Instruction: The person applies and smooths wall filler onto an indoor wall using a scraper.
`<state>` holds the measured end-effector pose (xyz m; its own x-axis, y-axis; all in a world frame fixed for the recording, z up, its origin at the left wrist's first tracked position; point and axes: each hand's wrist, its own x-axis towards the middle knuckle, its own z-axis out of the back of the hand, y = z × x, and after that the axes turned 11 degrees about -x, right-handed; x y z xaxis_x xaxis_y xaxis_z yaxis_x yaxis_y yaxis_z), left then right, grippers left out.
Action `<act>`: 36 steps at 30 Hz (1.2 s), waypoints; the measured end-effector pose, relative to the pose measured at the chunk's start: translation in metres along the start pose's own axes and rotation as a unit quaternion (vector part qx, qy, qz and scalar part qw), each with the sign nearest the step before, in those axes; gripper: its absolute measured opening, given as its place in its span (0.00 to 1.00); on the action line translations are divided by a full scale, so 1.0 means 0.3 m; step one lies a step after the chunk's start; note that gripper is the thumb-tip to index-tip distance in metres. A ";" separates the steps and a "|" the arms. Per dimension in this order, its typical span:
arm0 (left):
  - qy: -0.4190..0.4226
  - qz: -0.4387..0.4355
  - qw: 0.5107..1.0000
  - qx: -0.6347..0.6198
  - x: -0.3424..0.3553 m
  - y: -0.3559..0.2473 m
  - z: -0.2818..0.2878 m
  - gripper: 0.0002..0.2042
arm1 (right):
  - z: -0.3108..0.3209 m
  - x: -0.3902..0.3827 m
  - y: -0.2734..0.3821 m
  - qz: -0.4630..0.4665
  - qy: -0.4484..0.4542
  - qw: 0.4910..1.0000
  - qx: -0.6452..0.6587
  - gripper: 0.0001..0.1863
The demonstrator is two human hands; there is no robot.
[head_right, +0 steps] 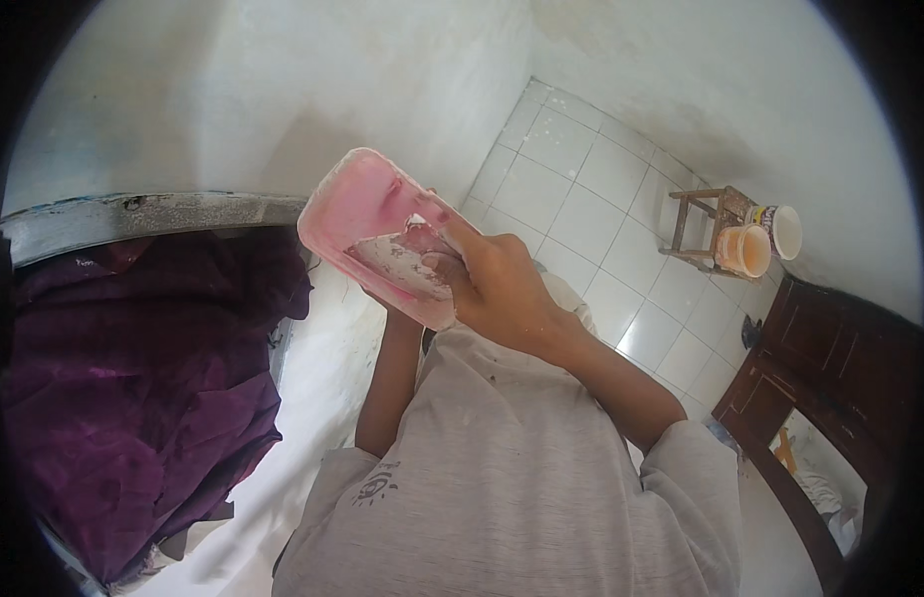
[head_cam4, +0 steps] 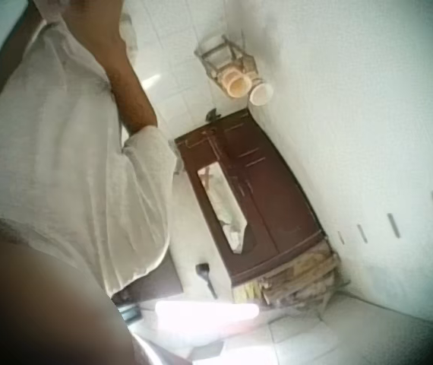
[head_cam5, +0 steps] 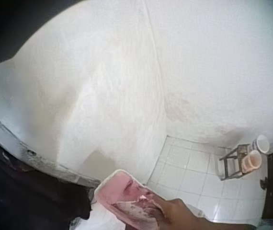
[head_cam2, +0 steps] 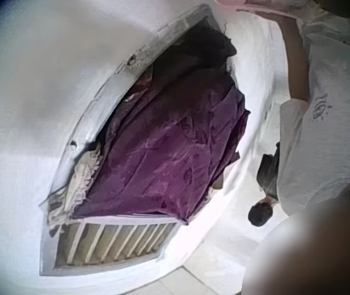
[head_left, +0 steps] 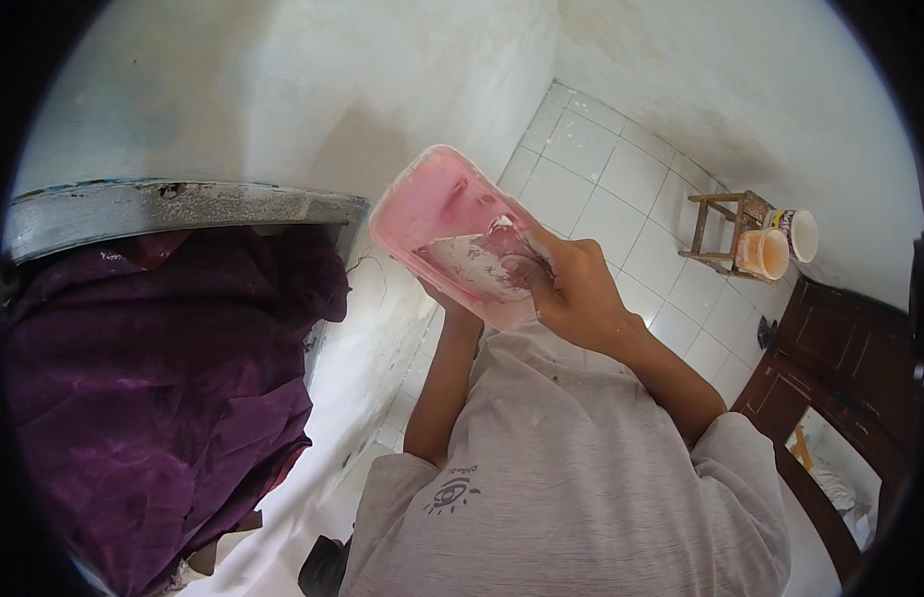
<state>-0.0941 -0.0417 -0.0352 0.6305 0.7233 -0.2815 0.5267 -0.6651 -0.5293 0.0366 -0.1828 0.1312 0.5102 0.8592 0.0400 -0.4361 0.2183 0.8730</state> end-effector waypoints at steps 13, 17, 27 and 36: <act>0.001 0.084 0.996 -0.020 0.011 -0.039 -0.128 0.38 | -0.023 0.086 -0.094 -0.171 -0.023 0.958 0.231 0.13; 0.009 0.092 0.995 -0.044 0.046 -0.076 -0.114 0.38 | 0.017 0.143 -0.111 -0.207 -0.033 0.940 0.268 0.16; 0.136 0.172 0.951 -0.217 0.068 -0.140 0.068 0.43 | 0.064 0.310 0.120 -0.076 -0.101 0.885 0.448 0.20; 0.126 0.132 0.965 -0.189 0.082 -0.202 0.038 0.41 | 0.300 0.694 0.634 0.292 -0.370 0.876 0.101 0.16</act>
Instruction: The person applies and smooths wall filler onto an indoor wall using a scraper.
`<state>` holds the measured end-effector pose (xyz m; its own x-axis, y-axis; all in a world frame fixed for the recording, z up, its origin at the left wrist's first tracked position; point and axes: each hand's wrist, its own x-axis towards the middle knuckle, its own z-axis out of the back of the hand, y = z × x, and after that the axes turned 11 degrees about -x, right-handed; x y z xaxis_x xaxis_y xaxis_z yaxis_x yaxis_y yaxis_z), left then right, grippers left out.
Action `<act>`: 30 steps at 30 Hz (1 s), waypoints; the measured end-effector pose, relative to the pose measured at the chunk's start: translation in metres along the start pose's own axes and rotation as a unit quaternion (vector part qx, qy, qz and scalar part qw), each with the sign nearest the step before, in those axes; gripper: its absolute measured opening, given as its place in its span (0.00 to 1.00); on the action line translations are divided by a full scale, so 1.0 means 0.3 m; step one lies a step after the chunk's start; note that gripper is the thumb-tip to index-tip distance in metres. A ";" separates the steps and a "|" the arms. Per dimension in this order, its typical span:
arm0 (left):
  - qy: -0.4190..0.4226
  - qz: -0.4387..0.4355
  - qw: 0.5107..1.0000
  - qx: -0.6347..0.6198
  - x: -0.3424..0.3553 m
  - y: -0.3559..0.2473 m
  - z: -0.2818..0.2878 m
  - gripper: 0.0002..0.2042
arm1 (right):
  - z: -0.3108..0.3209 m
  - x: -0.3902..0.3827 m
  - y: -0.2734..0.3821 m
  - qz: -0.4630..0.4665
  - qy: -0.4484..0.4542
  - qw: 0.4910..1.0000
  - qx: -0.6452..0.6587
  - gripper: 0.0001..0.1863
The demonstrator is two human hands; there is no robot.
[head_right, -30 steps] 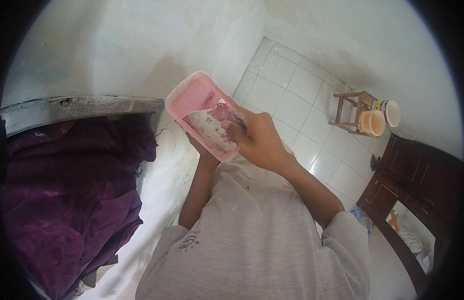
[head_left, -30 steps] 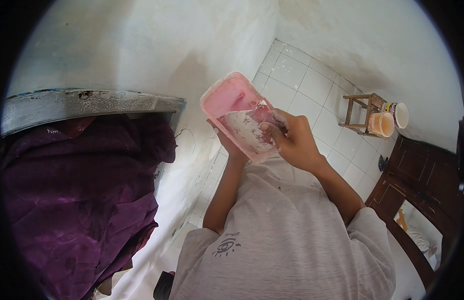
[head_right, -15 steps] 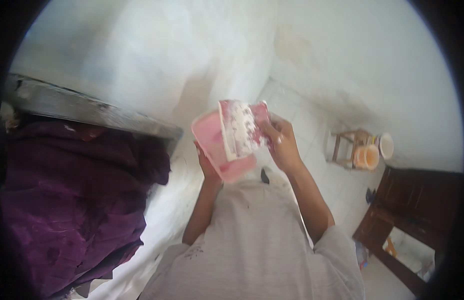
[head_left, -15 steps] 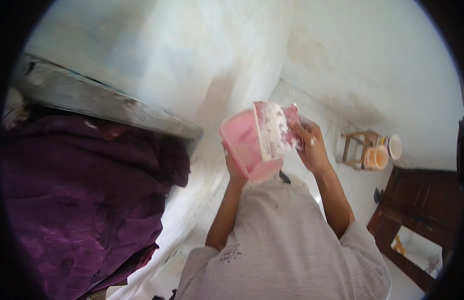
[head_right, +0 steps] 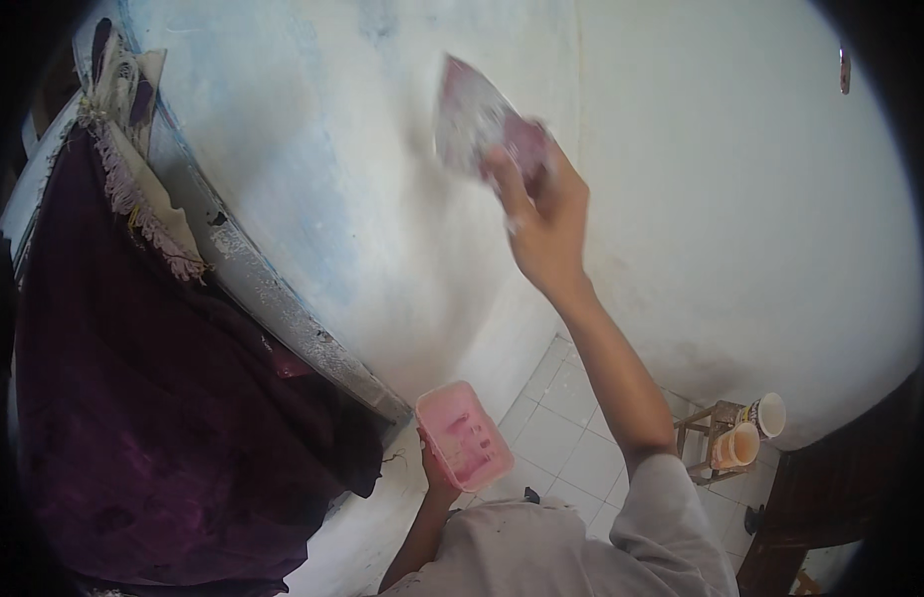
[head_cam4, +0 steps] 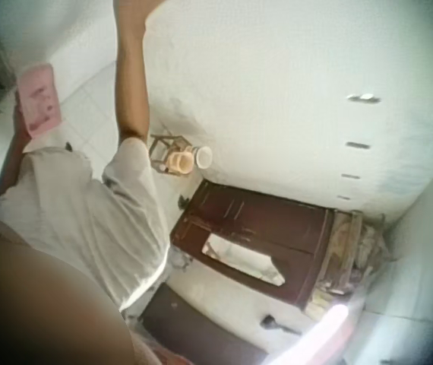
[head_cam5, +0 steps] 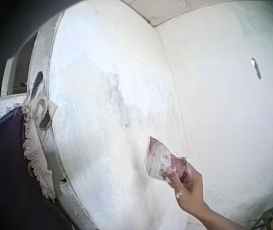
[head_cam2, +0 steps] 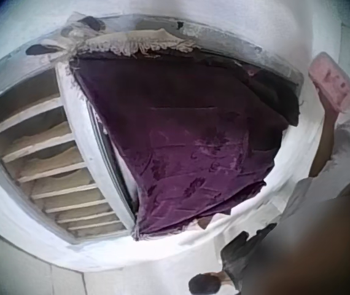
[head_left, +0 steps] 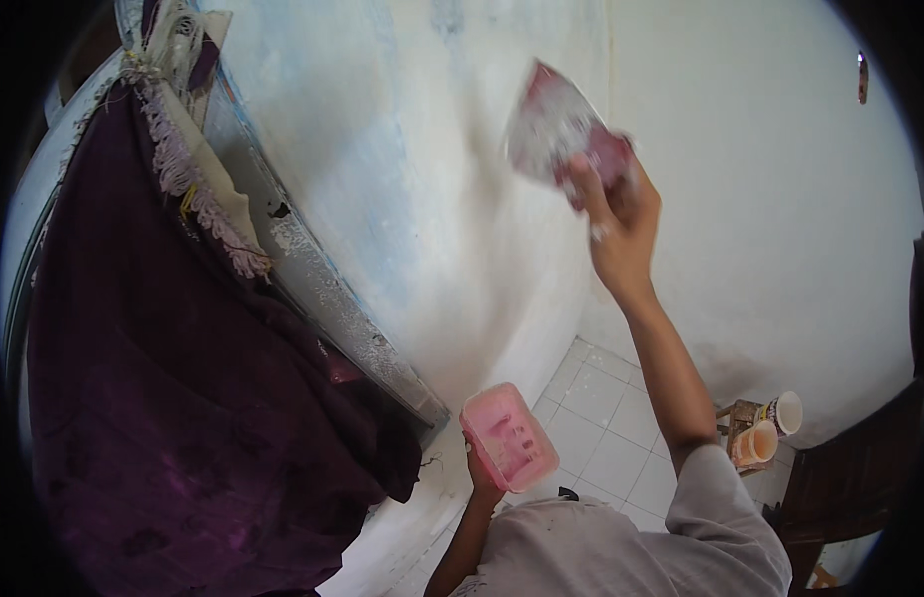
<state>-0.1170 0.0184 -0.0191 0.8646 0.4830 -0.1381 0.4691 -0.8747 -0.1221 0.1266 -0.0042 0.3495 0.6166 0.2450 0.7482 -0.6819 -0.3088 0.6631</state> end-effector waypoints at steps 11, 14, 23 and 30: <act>-0.006 -0.011 1.000 0.026 0.026 -0.041 0.041 0.41 | -0.331 -0.449 -0.122 0.297 0.046 0.923 -0.238 0.26; 0.005 0.009 1.000 0.025 0.032 -0.065 0.096 0.42 | -0.241 -0.470 -0.134 0.263 0.024 0.948 -0.179 0.20; -0.002 0.022 0.999 0.042 0.018 -0.014 0.037 0.39 | -0.253 0.156 -0.029 0.082 0.004 0.968 -0.237 0.12; -0.021 0.012 1.000 0.013 -0.027 0.004 -0.044 0.33 | -0.349 -0.216 0.165 0.241 0.031 0.954 -0.175 0.20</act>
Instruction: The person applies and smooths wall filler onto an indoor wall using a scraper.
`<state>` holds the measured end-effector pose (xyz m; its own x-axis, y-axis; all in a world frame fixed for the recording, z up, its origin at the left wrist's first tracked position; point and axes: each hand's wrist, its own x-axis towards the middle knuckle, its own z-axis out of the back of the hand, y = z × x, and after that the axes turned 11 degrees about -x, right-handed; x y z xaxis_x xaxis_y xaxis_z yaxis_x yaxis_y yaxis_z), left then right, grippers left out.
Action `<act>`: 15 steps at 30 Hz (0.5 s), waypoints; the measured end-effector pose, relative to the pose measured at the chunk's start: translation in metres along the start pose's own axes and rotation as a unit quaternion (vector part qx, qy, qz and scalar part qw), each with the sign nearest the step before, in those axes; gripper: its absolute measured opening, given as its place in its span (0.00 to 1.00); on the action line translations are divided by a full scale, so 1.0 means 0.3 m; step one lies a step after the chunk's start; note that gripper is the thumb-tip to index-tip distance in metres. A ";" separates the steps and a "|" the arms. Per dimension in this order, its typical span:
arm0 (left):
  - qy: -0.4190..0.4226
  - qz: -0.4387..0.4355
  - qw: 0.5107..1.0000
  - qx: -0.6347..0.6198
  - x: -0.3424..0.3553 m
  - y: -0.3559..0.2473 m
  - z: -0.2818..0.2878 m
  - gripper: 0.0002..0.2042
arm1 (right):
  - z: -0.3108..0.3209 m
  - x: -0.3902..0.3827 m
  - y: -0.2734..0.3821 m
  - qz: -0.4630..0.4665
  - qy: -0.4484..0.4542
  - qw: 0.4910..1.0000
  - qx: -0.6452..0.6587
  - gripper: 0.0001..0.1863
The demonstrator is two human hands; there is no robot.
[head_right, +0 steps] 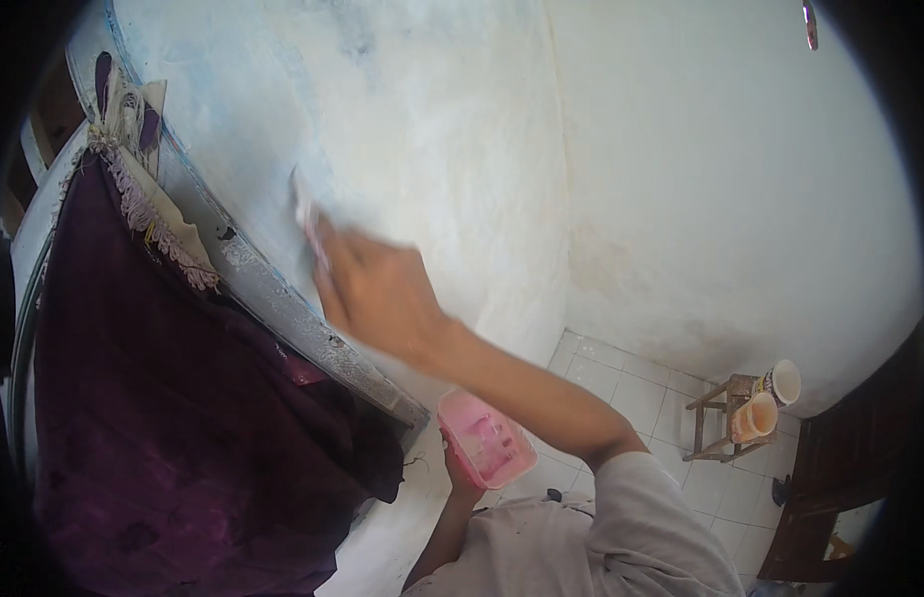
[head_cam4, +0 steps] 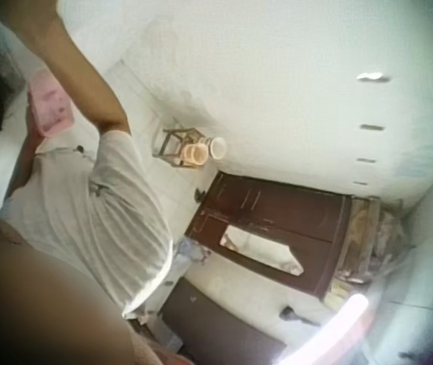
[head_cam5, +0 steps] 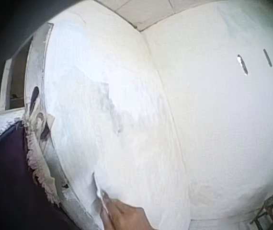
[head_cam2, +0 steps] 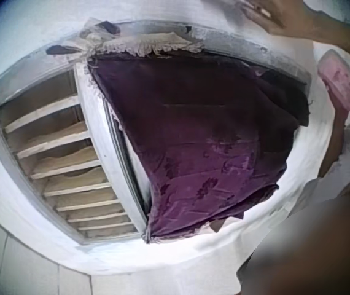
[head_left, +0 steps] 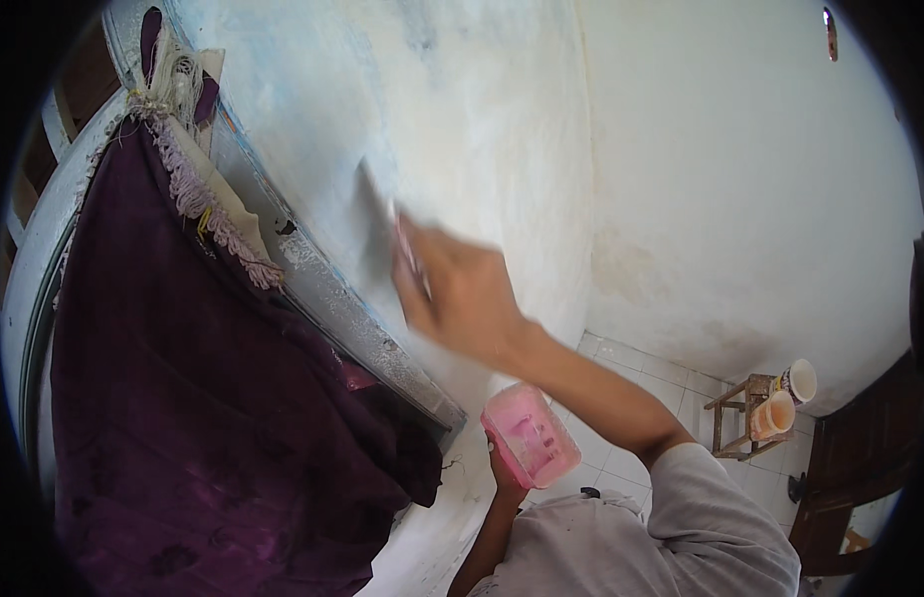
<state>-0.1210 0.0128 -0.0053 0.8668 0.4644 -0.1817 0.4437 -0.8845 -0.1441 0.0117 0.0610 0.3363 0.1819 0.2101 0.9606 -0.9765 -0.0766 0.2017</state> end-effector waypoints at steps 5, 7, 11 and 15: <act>-0.019 -0.030 0.998 0.042 -0.005 -0.008 0.103 0.39 | 0.061 -0.041 -0.177 -0.116 -0.089 0.989 0.017 0.09; -0.005 -0.028 1.000 -0.008 0.000 0.002 0.141 0.39 | 0.110 0.086 -0.341 -0.206 -0.079 0.975 -0.041 0.11; -0.020 -0.023 1.000 0.000 0.021 -0.001 0.127 0.39 | -0.005 0.148 -0.464 -0.178 -0.075 0.980 -0.043 0.11; -0.012 -0.027 0.999 0.045 -0.010 0.016 0.032 0.40 | -0.119 -0.100 -0.227 -0.051 -0.092 0.992 -0.062 0.14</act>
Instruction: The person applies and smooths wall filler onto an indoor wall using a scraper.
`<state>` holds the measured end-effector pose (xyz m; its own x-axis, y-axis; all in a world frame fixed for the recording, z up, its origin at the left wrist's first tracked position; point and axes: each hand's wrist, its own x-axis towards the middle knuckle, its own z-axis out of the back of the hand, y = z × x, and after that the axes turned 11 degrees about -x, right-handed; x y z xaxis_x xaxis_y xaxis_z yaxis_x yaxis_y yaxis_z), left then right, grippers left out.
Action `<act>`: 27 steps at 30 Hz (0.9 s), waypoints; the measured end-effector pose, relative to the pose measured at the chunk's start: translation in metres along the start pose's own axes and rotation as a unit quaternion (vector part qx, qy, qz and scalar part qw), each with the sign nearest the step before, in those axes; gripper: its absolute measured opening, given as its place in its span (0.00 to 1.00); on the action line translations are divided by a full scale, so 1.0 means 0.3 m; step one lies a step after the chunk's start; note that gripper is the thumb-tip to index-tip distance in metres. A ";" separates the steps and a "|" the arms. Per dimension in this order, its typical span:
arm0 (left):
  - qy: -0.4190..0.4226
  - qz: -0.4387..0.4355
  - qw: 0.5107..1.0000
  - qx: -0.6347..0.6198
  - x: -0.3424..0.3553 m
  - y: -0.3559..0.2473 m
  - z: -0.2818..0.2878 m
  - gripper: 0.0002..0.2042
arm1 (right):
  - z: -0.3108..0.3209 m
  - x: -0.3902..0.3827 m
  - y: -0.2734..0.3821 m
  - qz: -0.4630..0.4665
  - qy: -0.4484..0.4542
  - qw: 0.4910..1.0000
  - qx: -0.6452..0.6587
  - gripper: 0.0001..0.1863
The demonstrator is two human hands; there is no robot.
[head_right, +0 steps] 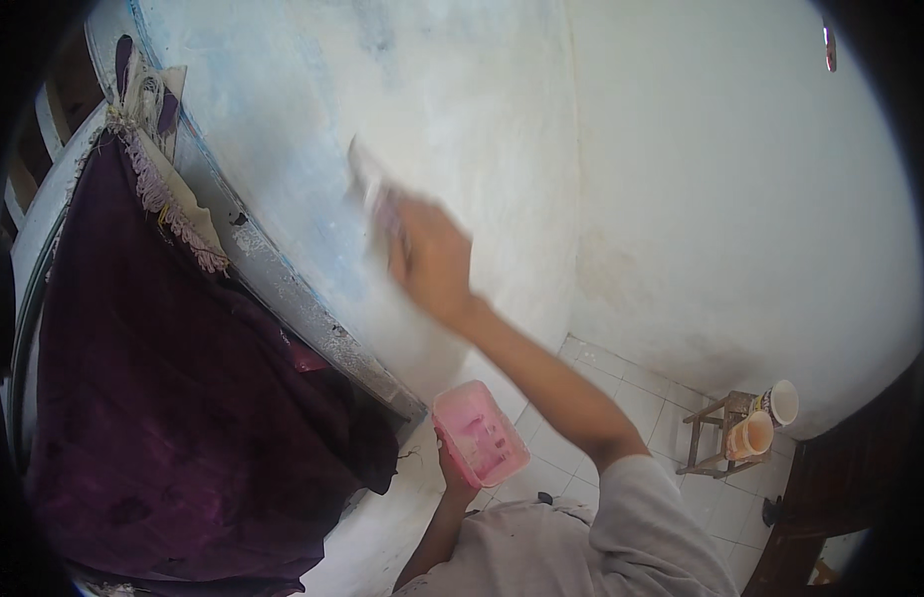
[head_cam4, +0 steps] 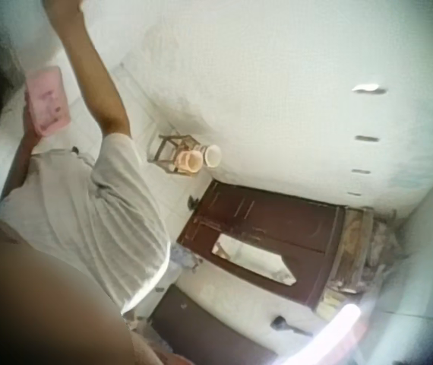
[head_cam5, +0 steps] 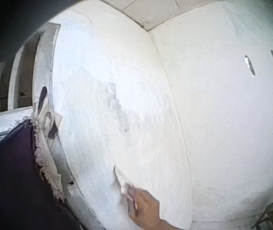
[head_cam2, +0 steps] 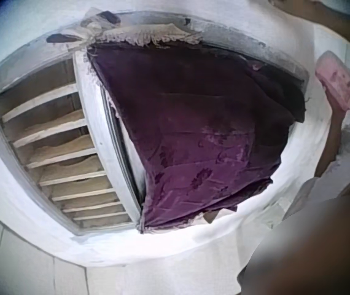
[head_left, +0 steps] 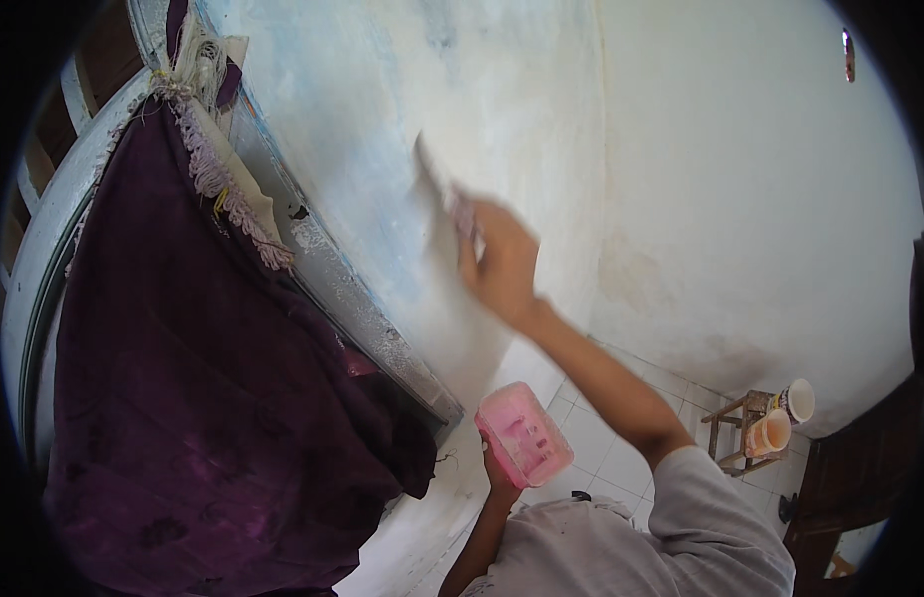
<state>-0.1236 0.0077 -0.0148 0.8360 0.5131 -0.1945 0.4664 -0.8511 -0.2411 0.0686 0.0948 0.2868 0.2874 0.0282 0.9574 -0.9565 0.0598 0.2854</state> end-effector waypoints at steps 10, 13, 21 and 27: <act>0.010 -0.014 1.000 -0.021 -0.002 0.026 0.057 0.38 | 0.097 0.155 -0.156 -0.046 -0.033 0.997 0.057 0.10; -0.004 -0.033 0.999 0.005 -0.023 0.028 0.034 0.38 | 0.046 0.380 -0.203 -0.045 -0.050 0.994 0.087 0.12; 0.008 -0.039 0.997 -0.062 -0.029 0.007 0.045 0.39 | 0.073 -0.103 -0.077 0.142 0.065 0.987 0.031 0.20; -0.001 -0.083 0.994 -0.075 -0.028 -0.016 0.015 0.39 | 0.142 -0.249 -0.154 0.037 0.046 0.997 0.057 0.10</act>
<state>-0.1343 0.0080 -0.0164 0.7435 0.6477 -0.1661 0.6354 -0.7618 -0.1264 0.0893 0.0474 0.2041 0.2147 0.1196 0.9693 -0.9730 -0.0599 0.2229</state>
